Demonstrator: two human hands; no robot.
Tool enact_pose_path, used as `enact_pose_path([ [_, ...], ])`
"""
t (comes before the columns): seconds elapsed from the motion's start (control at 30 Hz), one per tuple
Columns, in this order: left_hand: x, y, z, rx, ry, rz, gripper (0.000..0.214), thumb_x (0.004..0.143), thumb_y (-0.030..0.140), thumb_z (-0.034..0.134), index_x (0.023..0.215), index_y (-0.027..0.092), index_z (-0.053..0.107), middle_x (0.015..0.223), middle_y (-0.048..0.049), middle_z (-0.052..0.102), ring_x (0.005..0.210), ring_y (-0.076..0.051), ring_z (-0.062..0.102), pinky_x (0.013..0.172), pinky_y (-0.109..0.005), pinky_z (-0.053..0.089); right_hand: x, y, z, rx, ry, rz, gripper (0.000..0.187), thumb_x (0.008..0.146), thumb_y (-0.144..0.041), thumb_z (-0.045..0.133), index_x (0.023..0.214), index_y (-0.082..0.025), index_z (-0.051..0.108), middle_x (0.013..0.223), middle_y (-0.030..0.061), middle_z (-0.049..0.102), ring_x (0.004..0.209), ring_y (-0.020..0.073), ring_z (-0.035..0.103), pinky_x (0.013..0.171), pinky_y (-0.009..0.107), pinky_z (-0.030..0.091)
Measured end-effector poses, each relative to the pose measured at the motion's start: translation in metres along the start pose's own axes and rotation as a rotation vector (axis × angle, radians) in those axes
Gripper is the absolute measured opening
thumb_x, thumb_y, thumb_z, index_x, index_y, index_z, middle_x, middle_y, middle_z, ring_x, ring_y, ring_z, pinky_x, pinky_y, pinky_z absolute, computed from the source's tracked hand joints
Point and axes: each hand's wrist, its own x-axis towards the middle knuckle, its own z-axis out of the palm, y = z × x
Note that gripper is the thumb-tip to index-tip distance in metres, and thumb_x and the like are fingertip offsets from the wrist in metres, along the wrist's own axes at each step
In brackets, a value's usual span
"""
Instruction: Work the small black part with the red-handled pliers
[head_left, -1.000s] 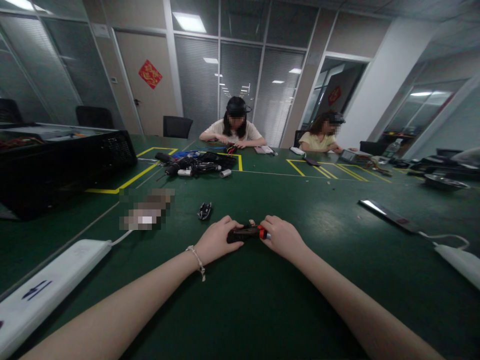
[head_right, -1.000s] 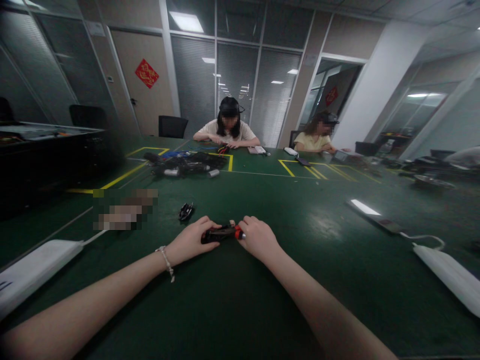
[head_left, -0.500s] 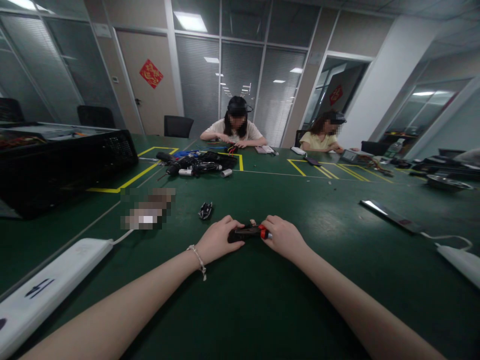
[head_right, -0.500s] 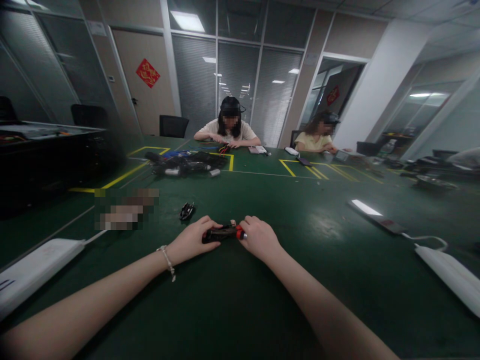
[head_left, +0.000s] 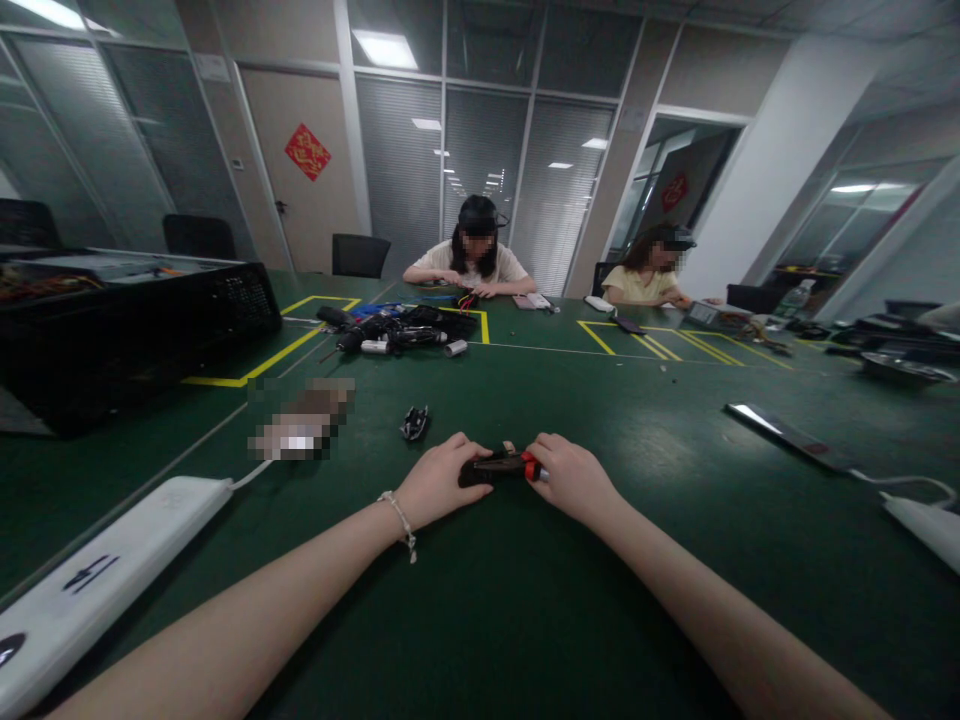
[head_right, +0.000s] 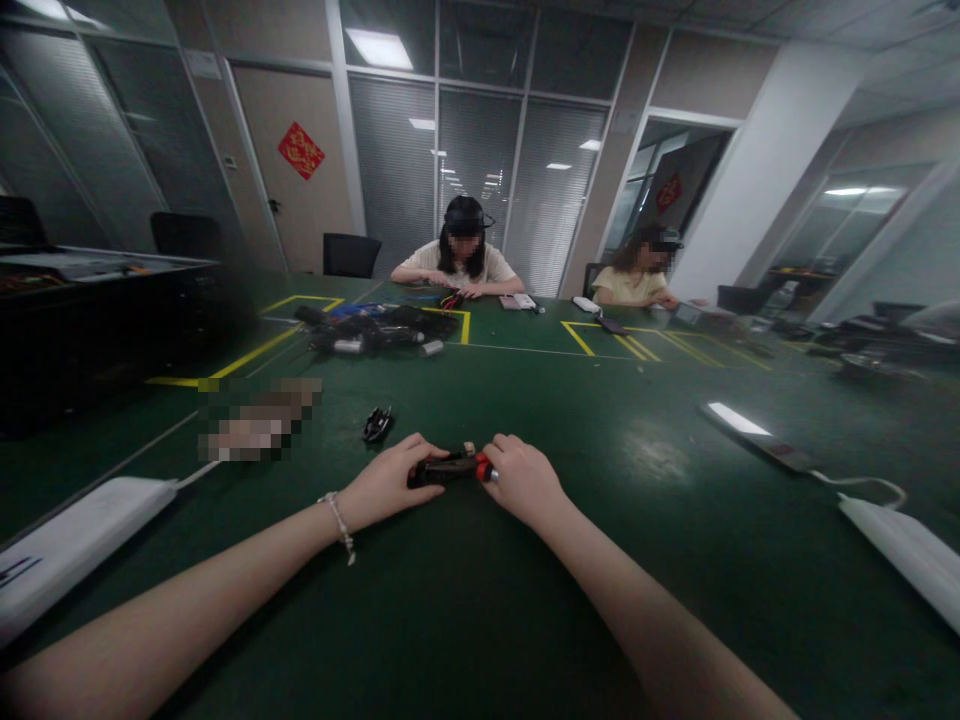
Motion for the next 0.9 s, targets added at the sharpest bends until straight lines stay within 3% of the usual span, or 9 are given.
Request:
enact_pose_path([
  [0.9,-0.0018,0.0043,-0.0024,0.008,-0.002,-0.007,0.037,0.073,0.034,0.059,0.107,0.025,0.051,0.099,-0.0015,0.049,0.085,-0.017,0.053,0.073,-0.029,0.043,-0.0015,0.0003,-0.0003,0.02,0.003,0.031,0.02,0.071,-0.025,0.053,0.089,-0.017,0.058,0.091,0.0057,0.057,0.078,0.0155,0.053,0.068,0.027,0.046],
])
